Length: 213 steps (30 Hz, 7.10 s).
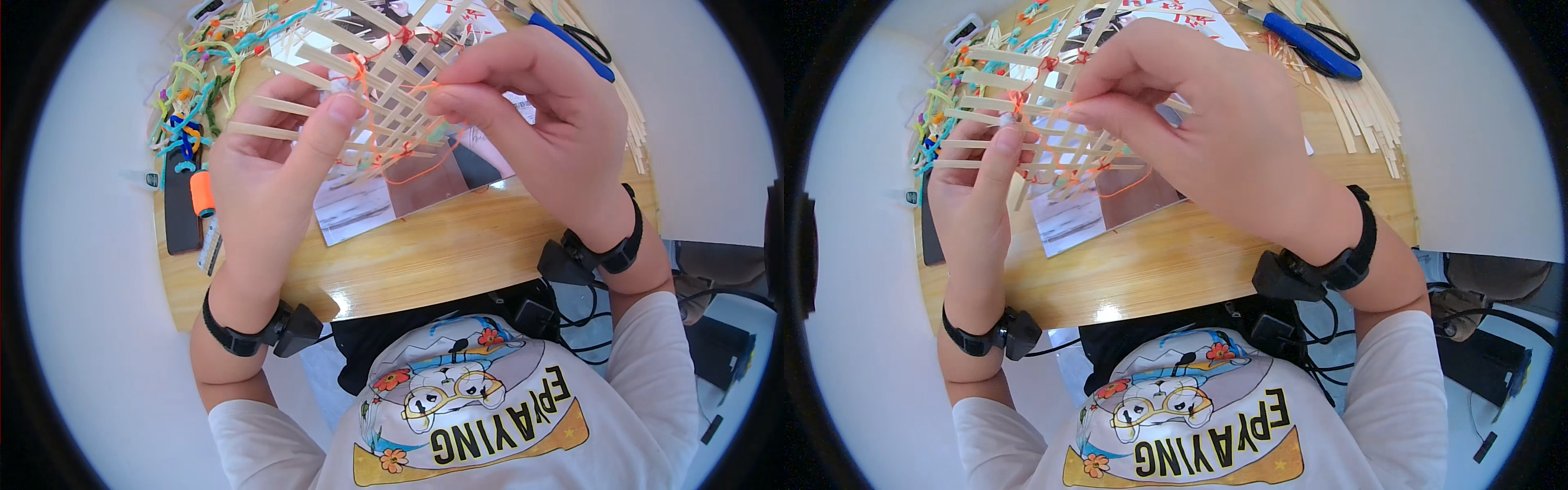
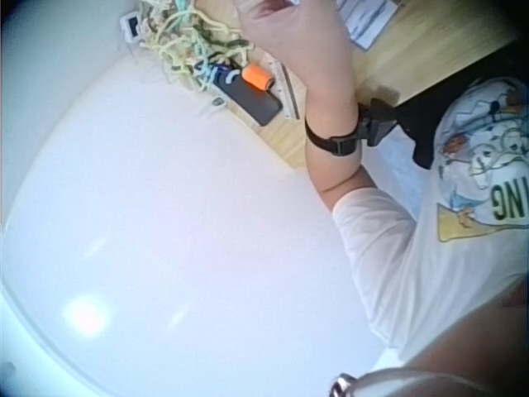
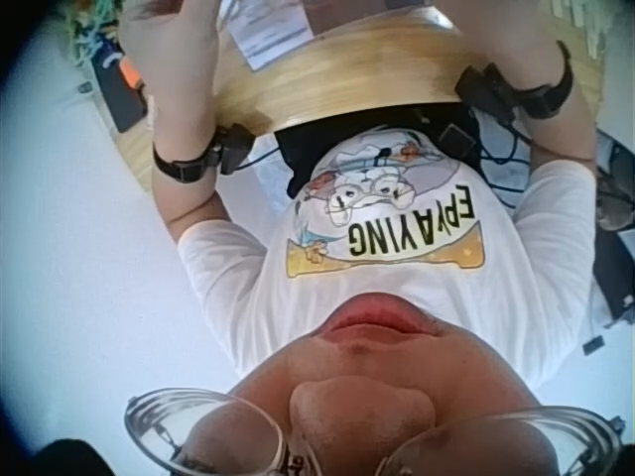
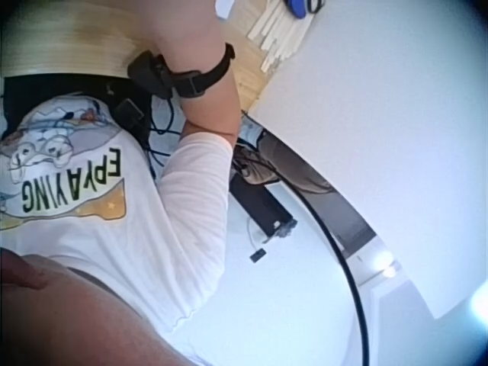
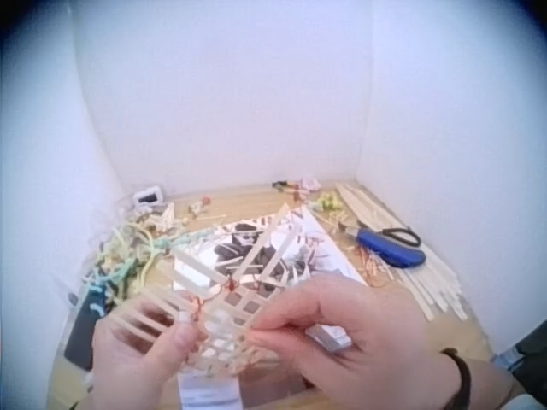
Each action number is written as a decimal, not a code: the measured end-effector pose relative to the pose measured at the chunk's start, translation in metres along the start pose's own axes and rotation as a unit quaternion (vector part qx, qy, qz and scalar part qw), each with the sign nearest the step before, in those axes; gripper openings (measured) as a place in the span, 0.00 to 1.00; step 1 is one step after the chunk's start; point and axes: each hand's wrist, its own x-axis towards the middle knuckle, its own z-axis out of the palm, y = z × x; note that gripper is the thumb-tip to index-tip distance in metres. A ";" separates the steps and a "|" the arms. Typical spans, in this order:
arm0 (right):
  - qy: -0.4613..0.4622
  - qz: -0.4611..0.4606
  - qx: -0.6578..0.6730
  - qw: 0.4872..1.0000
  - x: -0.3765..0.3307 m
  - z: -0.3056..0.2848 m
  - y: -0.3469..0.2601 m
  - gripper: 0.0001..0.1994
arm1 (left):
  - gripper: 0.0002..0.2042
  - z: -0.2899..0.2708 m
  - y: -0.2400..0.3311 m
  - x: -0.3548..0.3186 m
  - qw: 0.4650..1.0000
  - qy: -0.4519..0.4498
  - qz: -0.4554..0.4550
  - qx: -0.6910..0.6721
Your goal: Weaving flat bamboo sticks together and securing the pattern with orange string to create a craft piece.
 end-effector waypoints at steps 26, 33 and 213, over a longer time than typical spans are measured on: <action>-0.368 -0.089 0.452 0.808 0.017 -0.021 -0.036 0.06 | 0.09 0.001 -0.001 -0.001 0.978 0.024 0.126 0.164; -0.460 -0.081 0.556 0.687 0.016 -0.010 -0.060 0.05 | 0.12 -0.003 -0.003 -0.002 0.987 0.012 0.105 0.122; -0.104 0.321 0.226 0.914 -0.005 0.026 0.044 0.17 | 0.12 -0.031 -0.007 0.040 0.776 -0.072 0.382 0.496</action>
